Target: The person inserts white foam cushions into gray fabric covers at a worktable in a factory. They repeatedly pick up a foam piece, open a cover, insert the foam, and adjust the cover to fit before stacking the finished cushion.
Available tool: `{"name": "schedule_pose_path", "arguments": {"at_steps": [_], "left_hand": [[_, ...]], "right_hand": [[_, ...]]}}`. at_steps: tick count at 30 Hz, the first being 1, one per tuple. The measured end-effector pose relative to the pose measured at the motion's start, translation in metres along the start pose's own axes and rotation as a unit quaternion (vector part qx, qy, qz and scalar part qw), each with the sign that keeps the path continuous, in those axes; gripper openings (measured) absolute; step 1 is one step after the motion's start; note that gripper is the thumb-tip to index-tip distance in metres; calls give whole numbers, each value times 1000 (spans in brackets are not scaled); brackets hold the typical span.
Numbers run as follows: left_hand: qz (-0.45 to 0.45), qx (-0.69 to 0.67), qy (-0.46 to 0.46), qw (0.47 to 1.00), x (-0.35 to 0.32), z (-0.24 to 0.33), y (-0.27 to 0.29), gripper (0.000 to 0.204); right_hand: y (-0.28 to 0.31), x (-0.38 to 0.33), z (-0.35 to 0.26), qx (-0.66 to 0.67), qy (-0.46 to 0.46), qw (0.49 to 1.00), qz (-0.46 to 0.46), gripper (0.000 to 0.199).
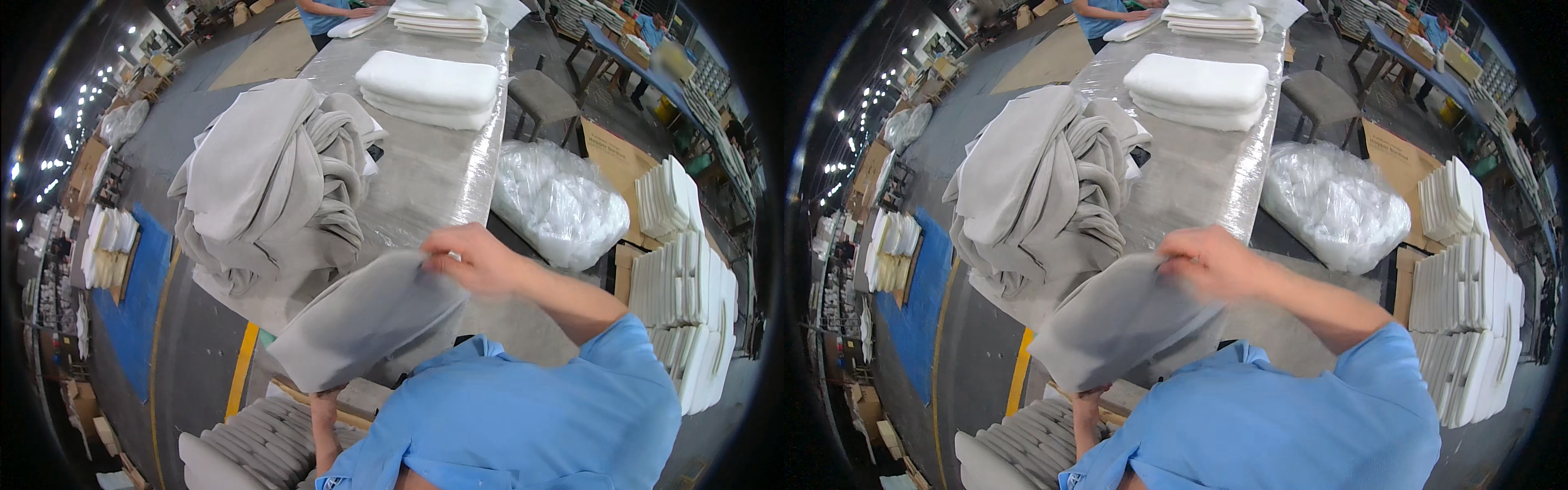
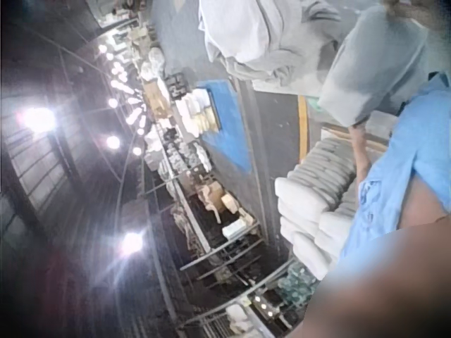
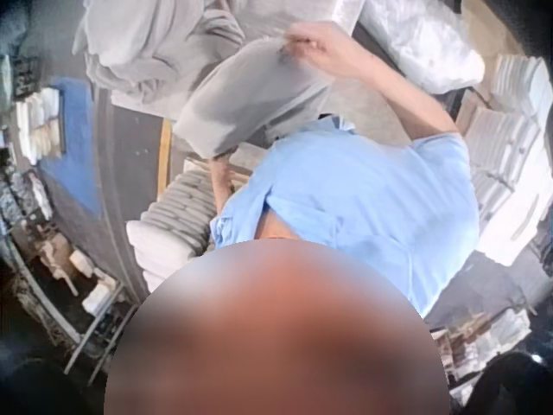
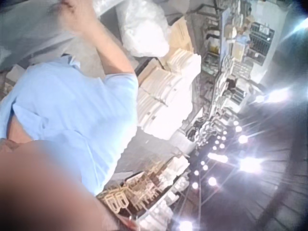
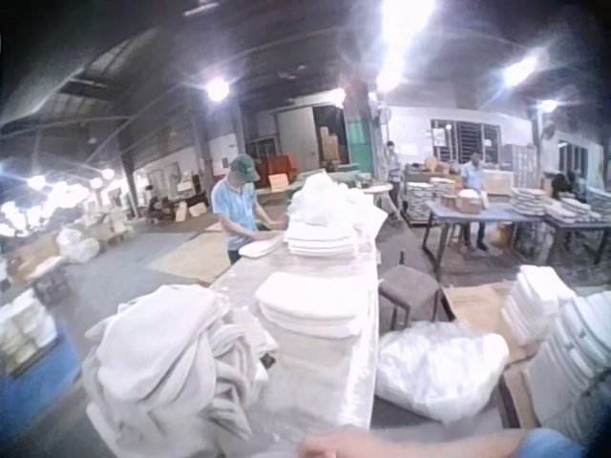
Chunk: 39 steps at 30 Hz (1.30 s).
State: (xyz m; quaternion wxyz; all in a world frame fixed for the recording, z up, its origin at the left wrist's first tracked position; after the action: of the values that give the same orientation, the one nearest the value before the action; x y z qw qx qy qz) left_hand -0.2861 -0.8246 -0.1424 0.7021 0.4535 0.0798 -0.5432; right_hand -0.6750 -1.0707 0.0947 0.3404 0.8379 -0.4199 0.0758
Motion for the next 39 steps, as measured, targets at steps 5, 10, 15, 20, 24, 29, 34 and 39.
{"name": "schedule_pose_path", "arguments": {"at_steps": [5,10,15,20,24,29,34,39], "left_hand": [[-14,30,8,999,-14,-6,-13,37],[-19,58,17,998,-27,-13,-12,37],[-23,92,38,995,-42,-19,1,37],[-48,161,20,986,-29,-14,34,37],[-47,173,-71,981,6,40,74,37],[-124,139,-227,956,26,177,46,35],[-323,169,-316,876,-57,318,-57,42],[-418,204,-442,767,-123,331,-89,52]], "right_hand": [[13,-33,15,-59,-30,998,-2,13],[21,-60,23,-78,-6,997,10,15],[1,-87,30,28,-58,998,-23,21],[7,-135,28,184,-127,966,127,17],[-5,-210,77,330,-305,848,283,22],[-83,-242,85,408,-452,780,147,46],[-129,-247,80,588,-376,698,161,68],[-137,-237,57,710,-334,591,186,75]]}}
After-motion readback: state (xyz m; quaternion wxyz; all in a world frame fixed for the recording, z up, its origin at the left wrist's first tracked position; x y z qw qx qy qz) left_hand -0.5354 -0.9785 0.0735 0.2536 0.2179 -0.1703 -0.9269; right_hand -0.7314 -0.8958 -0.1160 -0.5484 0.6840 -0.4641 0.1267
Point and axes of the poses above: each hand's wrist, its own x-axis towards the middle knuckle, its own y-axis out of the back of the hand, z = x × y, the point moved 4 cm from there along x, towards the middle knuckle, and after that the axes turned 10 degrees about y, right-handed, at the moved point
